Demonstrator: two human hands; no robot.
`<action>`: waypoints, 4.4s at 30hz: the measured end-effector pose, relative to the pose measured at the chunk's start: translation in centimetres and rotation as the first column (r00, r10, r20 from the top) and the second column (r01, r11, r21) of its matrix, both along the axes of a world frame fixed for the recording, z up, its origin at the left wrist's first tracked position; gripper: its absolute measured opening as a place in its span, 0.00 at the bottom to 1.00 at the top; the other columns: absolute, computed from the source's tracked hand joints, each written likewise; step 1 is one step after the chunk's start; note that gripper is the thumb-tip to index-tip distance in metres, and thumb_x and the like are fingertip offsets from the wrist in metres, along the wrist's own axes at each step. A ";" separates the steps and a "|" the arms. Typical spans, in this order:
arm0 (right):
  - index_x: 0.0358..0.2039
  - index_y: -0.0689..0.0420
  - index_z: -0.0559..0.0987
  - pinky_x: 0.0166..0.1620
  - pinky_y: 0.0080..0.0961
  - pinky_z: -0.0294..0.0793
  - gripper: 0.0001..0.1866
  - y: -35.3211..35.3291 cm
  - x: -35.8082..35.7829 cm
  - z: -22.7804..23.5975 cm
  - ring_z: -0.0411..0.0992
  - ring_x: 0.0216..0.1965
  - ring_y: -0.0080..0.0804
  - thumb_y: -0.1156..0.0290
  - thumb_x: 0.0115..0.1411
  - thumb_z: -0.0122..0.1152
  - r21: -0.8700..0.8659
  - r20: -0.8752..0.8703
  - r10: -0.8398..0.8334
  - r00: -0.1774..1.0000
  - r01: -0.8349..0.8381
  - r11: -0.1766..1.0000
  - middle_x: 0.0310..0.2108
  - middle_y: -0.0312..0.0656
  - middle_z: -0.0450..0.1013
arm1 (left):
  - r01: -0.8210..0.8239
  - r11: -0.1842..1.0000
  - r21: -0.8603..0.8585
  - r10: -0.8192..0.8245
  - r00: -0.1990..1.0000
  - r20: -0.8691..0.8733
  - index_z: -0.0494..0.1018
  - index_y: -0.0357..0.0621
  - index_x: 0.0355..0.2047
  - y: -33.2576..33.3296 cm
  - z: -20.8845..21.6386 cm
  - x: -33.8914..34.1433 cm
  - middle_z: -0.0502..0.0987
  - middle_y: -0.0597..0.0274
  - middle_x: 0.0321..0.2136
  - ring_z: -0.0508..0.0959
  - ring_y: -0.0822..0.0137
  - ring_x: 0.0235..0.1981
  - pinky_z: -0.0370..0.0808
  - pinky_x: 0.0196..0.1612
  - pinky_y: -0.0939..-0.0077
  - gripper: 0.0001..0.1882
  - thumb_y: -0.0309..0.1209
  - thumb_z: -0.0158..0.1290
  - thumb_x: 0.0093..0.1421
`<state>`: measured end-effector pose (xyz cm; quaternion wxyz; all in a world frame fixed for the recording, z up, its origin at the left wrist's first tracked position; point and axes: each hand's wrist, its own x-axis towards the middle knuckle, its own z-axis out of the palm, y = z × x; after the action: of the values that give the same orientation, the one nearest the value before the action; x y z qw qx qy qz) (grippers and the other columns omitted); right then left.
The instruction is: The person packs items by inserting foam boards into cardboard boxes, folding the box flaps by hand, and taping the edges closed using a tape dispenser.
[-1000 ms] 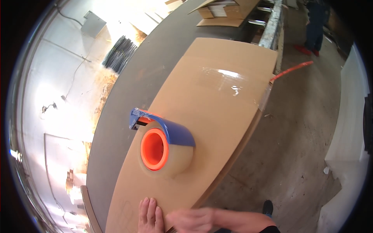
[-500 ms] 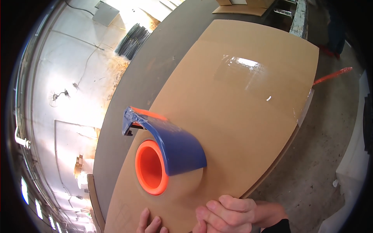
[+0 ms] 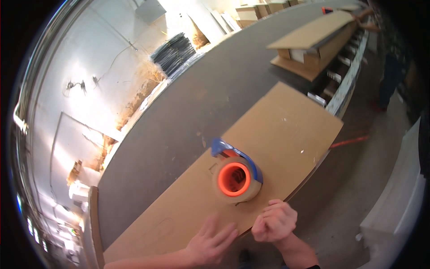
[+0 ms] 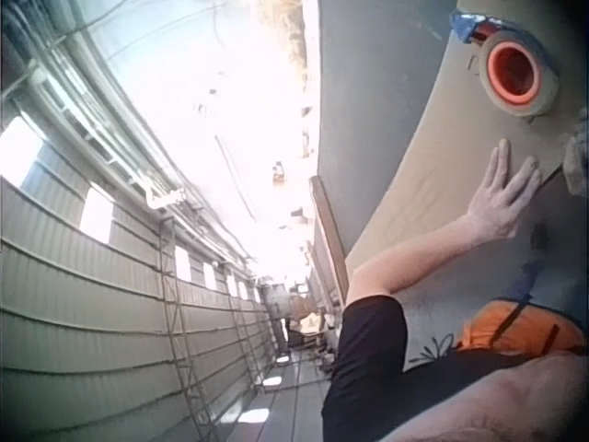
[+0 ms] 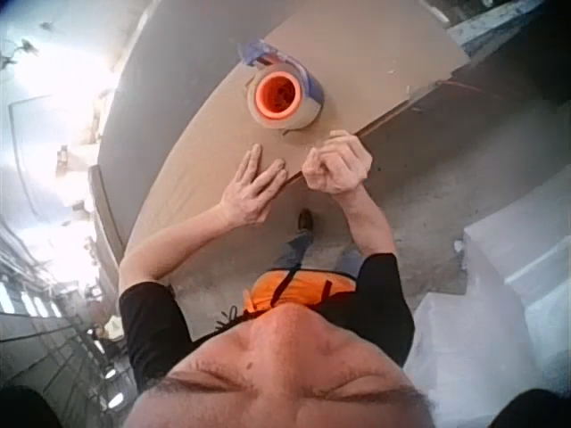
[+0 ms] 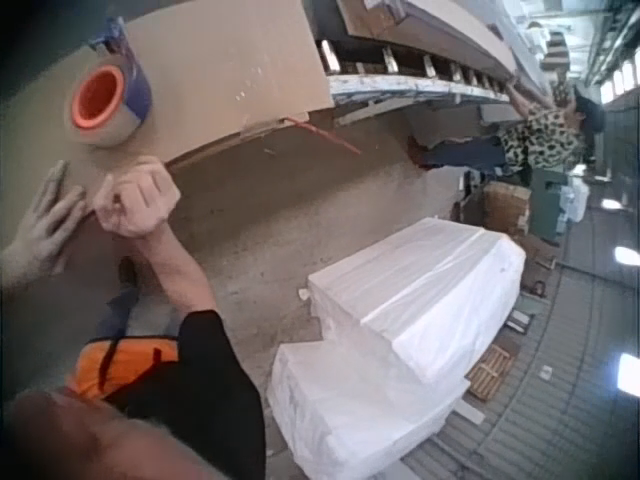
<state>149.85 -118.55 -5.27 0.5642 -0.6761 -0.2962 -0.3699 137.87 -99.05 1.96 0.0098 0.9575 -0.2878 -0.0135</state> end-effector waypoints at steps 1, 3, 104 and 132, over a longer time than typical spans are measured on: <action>0.20 0.52 0.69 0.29 0.30 0.75 0.10 -0.1 1.1 1.7 0.71 0.25 0.34 0.71 0.46 0.64 -0.029 -0.034 -0.076 0.997 0.075 0.997 0.21 0.37 0.70 | -0.025 0.999 -0.025 0.025 1.000 -0.003 0.70 0.40 0.57 0.1 0.1 -0.2 0.67 0.55 0.60 0.65 0.29 0.58 0.66 0.59 0.41 0.35 0.32 0.58 0.46; 0.24 0.55 0.72 0.30 0.34 0.73 0.15 0.3 3.6 6.2 0.71 0.28 0.39 0.65 0.44 0.72 -0.126 -0.245 -0.148 0.958 0.120 0.985 0.24 0.39 0.70 | -0.025 0.998 -0.062 0.026 1.000 0.013 0.70 0.40 0.57 0.4 0.3 -0.1 0.67 0.55 0.60 0.64 0.29 0.59 0.66 0.59 0.41 0.35 0.32 0.59 0.46; 0.38 0.45 0.85 0.37 0.40 0.79 0.23 -7.6 -5.2 6.5 0.79 0.32 0.49 0.65 0.35 0.65 -0.867 -0.495 -0.343 0.799 -0.480 0.133 0.40 0.50 0.73 | -0.050 0.978 -0.201 0.076 0.990 0.123 0.71 0.52 0.58 -0.9 -2.2 -0.4 0.71 0.64 0.53 0.61 0.43 0.66 0.54 0.71 0.49 0.39 0.30 0.60 0.40; 0.61 0.65 0.65 0.58 0.33 0.69 0.32 -11.7 -13.4 -3.2 0.70 0.54 0.34 0.80 0.52 0.50 0.475 -0.855 0.358 0.376 0.288 0.832 0.55 0.40 0.69 | -0.310 0.938 -0.152 0.323 0.944 0.069 0.61 0.54 0.65 -2.1 -0.1 -2.3 0.64 0.60 0.58 0.57 0.56 0.68 0.49 0.72 0.58 0.40 0.38 0.60 0.50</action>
<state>136.40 -130.22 -8.49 0.8079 -0.5621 0.1763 0.0168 135.57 -101.11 1.89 0.0654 0.9879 -0.1304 0.0528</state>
